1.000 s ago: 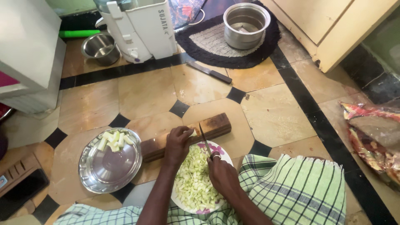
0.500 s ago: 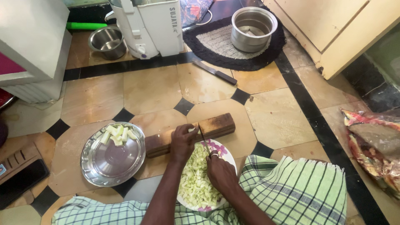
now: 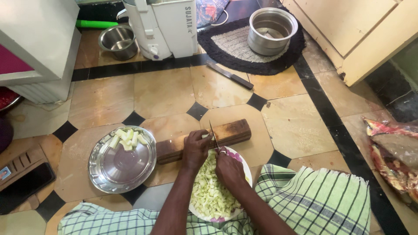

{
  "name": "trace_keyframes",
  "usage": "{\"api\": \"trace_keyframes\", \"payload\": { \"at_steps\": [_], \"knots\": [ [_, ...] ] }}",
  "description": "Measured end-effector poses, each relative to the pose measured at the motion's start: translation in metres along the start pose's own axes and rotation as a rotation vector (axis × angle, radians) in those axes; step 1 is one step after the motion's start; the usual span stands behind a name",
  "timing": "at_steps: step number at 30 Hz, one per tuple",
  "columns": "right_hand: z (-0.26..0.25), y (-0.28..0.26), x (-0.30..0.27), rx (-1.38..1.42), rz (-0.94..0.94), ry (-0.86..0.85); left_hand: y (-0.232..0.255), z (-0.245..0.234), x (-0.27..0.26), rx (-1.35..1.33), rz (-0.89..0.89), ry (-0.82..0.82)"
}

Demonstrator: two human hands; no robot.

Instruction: The person chops a vegetable into small pieces using a knife on a wooden block and places them onto a plate.

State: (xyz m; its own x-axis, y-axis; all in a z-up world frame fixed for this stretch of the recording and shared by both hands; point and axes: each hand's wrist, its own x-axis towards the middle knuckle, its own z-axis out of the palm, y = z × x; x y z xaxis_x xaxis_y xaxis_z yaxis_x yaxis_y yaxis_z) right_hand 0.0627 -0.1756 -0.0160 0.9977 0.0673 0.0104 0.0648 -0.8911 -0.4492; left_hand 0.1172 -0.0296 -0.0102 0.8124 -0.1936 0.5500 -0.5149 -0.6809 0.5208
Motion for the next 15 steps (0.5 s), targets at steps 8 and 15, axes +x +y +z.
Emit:
{"api": "trace_keyframes", "payload": {
  "at_steps": [8,15],
  "knots": [
    [-0.011,0.000,-0.016,0.138,0.214,-0.148,0.002,0.000,-0.002,-0.101,-0.062,0.055],
    [-0.030,-0.014,-0.041,0.087,0.151,-0.104,0.002,0.002,-0.004,-0.103,-0.125,0.038]
  ]
}}
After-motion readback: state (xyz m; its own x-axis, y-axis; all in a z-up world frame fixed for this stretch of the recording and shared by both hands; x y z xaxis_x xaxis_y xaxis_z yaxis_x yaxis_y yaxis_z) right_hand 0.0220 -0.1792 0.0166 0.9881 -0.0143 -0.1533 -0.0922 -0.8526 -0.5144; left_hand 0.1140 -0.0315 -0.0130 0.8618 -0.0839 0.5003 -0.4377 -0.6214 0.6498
